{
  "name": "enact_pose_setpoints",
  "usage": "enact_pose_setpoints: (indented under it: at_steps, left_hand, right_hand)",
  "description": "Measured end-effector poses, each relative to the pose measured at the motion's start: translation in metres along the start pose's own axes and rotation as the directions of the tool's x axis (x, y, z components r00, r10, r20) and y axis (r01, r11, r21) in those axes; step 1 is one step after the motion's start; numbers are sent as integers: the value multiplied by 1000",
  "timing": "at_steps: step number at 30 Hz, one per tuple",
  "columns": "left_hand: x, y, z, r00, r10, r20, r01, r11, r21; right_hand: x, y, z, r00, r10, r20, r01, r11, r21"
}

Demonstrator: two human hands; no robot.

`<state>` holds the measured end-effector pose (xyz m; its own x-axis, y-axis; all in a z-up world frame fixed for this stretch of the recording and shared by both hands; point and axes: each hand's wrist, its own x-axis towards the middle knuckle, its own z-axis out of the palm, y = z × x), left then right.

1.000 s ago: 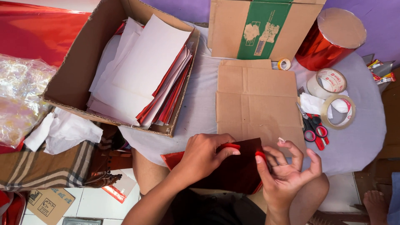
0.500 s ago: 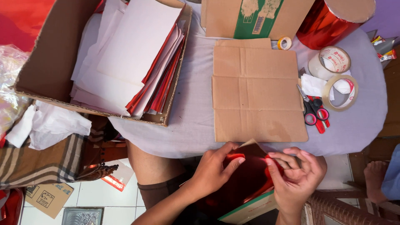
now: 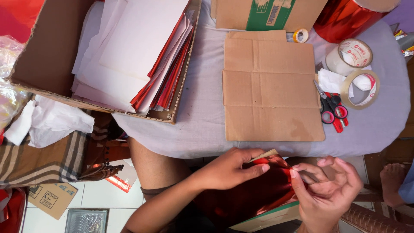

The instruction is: The person is wrapping a piece of cardboard with red metallic paper and securing it with tape.

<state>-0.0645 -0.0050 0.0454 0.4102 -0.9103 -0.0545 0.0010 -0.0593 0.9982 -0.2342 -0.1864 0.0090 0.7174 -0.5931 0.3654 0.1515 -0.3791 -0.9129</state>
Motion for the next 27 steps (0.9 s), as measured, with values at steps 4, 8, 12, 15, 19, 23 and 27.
enact_pose_setpoints:
  at_steps: [4, 8, 12, 15, 19, 23, 27]
  left_hand:
    - [5, -4, -11, 990, -7, 139, 32, 983, -180]
    - [8, -24, -6, 997, 42, 63, -31, 984, -173]
    - [5, -14, -2, 999, 37, 13, -35, 990, -139]
    - [4, -4, -1, 999, 51, 6, -50, 993, -109]
    - [1, 2, 0, 997, 71, -19, -71, 997, -23]
    - [-1, 4, 2, 998, 57, -26, -56, 998, 12]
    - [0, 7, 5, 996, 86, -31, -85, 996, 39]
  right_hand:
    - [1, 7, -1, 997, 70, 42, -72, 996, 53]
    - [13, 0, 10, 992, 99, 77, -105, 992, 76]
    - [29, -13, 16, 984, -48, 173, 45, 999, 17]
    - [38, -17, 21, 978, -39, 207, 30, 998, 47]
    - [46, -15, 23, 976, -36, 217, 10, 993, 120]
    - [42, -12, 19, 980, 31, 199, -61, 987, 148]
    - [39, -3, 14, 981, 86, 173, -124, 967, 224]
